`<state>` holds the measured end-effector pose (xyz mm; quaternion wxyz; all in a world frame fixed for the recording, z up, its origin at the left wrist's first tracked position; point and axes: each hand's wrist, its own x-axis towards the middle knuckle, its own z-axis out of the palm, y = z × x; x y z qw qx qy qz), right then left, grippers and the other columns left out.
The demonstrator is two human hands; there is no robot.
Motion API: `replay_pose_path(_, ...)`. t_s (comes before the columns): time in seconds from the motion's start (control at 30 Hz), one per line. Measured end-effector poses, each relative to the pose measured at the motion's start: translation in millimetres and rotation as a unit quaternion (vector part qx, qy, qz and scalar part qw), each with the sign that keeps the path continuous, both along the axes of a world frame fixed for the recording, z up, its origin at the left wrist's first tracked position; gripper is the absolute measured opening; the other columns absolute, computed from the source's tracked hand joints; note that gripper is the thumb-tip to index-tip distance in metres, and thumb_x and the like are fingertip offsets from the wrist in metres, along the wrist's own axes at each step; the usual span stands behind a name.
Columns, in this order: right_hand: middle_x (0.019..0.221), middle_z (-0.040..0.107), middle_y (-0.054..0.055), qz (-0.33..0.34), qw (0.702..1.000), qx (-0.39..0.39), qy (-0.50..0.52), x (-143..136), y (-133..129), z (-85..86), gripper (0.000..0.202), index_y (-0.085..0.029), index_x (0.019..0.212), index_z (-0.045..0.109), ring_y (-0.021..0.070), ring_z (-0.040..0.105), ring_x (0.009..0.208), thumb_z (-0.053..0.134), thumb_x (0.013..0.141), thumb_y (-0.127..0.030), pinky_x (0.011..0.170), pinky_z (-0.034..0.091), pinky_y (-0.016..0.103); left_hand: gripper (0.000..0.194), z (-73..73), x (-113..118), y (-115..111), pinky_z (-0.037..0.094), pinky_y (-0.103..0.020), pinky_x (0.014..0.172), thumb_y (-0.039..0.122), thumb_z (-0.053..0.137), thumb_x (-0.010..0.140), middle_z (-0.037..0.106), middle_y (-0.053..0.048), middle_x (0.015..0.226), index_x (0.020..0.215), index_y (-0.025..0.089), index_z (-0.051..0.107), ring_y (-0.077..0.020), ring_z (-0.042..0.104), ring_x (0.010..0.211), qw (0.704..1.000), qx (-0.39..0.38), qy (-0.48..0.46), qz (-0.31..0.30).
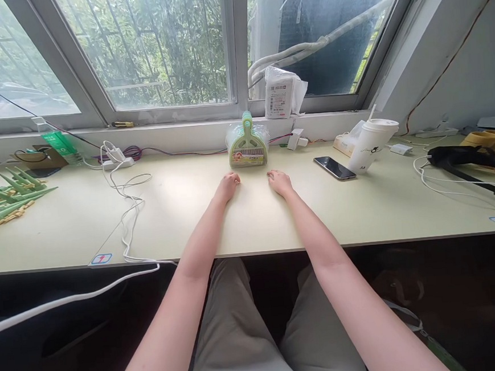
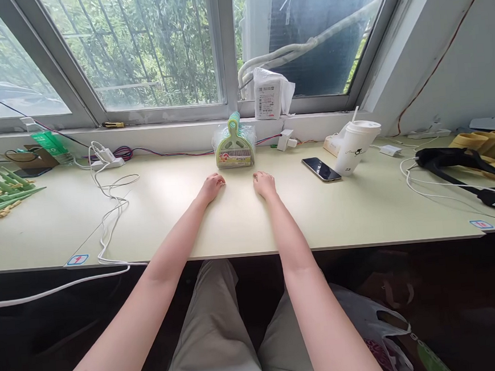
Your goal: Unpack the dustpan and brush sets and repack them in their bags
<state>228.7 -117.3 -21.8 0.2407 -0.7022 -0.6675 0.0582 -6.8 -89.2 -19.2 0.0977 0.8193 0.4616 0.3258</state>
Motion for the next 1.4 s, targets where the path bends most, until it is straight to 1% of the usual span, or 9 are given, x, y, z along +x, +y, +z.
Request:
replay_pose_path(0.3,0.147,0.049,0.017,-0.024,0.999,0.009,0.025,-3.8,32.8,3.0,0.055,-0.013,0.147,0.038,0.0284,0.044,0.136,0.041,0.093,-0.02,0.112,0.031,0.043,0.032,2.0,-2.8,2.9,0.049,-0.031,0.088,0.0,0.041,0.082,0.064,-0.008,0.101,0.084,0.017,0.067,-0.0188,0.062,0.093,1.0,-0.011,-0.004,0.0)
replay_pose_path(0.47,0.143,0.055,0.014,-0.048,0.995,0.026,0.087,-1.6,59.6,5.1,0.062,-0.019,0.149,0.03,0.027,0.049,0.133,0.05,0.092,-0.03,0.108,0.037,0.043,0.032,3.2,-5.4,7.5,0.047,-0.034,0.095,0.002,0.041,0.084,0.063,-0.01,0.108,0.097,0.017,0.066,-0.0202,0.061,0.101,0.995,-0.007,-0.074,0.062)
replay_pose_path(0.63,0.124,0.069,0.005,-0.043,0.985,0.039,0.164,3.1,73.8,6.4,0.054,-0.025,0.134,0.047,0.0234,0.061,0.118,0.063,0.084,-0.038,0.102,0.04,0.041,0.029,2.0,-8.8,18.3,0.048,-0.035,0.096,0.006,0.043,0.084,0.062,-0.01,0.111,0.098,0.018,0.065,-0.0187,0.062,0.099,0.983,-0.04,-0.148,0.099)
replay_pose_path(0.83,0.107,0.074,0.004,0.004,0.989,0.032,0.144,2.8,73.3,4.0,0.031,-0.023,0.108,0.062,0.0219,0.067,0.101,0.065,0.082,-0.039,0.091,0.045,0.035,0.028,2.1,-8.9,17.3,0.047,-0.035,0.094,0.007,0.042,0.084,0.061,-0.01,0.113,0.098,0.019,0.064,-0.0199,0.06,0.103,0.979,-0.047,-0.169,0.1)
replay_pose_path(0.97,0.103,0.074,0.005,0.066,0.984,0.043,0.157,-2.1,62.6,1.6,0.022,-0.02,0.101,0.064,0.0197,0.067,0.094,0.063,0.081,-0.028,0.082,0.047,0.028,0.034,8.7,-12.3,10.3,0.04,-0.039,0.105,0.01,0.05,0.083,0.056,-0.012,0.126,0.115,0.02,0.056,-0.0226,0.053,0.12,0.962,-0.023,-0.218,0.16)
replay_pose_path(1.07,0.1,0.074,0.004,0.095,0.983,0.06,0.144,-6.5,46.2,1.6,0.019,-0.02,0.099,0.065,0.019,0.067,0.091,0.059,0.082,-0.025,0.08,0.048,0.027,0.05,16.2,-19.8,7.0,0.037,-0.038,0.109,0.022,0.061,0.083,0.046,-0.017,0.142,0.13,0.018,0.045,-0.0241,0.046,0.131,0.934,-0.022,-0.299,0.195)
replay_pose_path(1.17,0.098,0.073,0.004,0.106,0.986,0.066,0.11,-8.6,26.0,2.4,0.017,-0.021,0.097,0.066,0.0196,0.066,0.091,0.055,0.084,-0.024,0.08,0.048,0.027,0.06,23.1,-28.0,4.8,0.045,-0.035,0.101,0.037,0.063,0.084,0.047,-0.018,0.145,0.136,0.018,0.04,-0.0244,0.051,0.129,0.907,-0.111,-0.379,0.148)
replay_pose_path(1.3,0.108,0.072,0.005,0.109,0.986,0.046,0.114,-9.0,1.7,3.9,0.026,-0.023,0.11,0.064,0.0206,0.065,0.098,0.05,0.089,-0.019,0.084,0.048,0.028,0.051,26.3,-29.1,-0.6,0.054,-0.034,0.081,0.051,0.064,0.08,0.069,-0.012,0.114,0.119,0.019,0.058,-0.0257,0.067,0.104,0.889,-0.274,-0.366,0.012)
replay_pose_path(1.4,0.128,0.063,0.01,0.069,0.99,0.073,0.096,-11.7,-11.7,7.4,0.044,-0.021,0.132,0.053,0.0224,0.06,0.113,0.044,0.09,-0.012,0.092,0.047,0.032,0.044,25.2,-21.7,-6.2,0.056,-0.034,0.074,0.048,0.068,0.074,0.073,-0.009,0.096,0.106,0.018,0.063,-0.0236,0.071,0.087,0.874,-0.326,-0.36,-0.028)
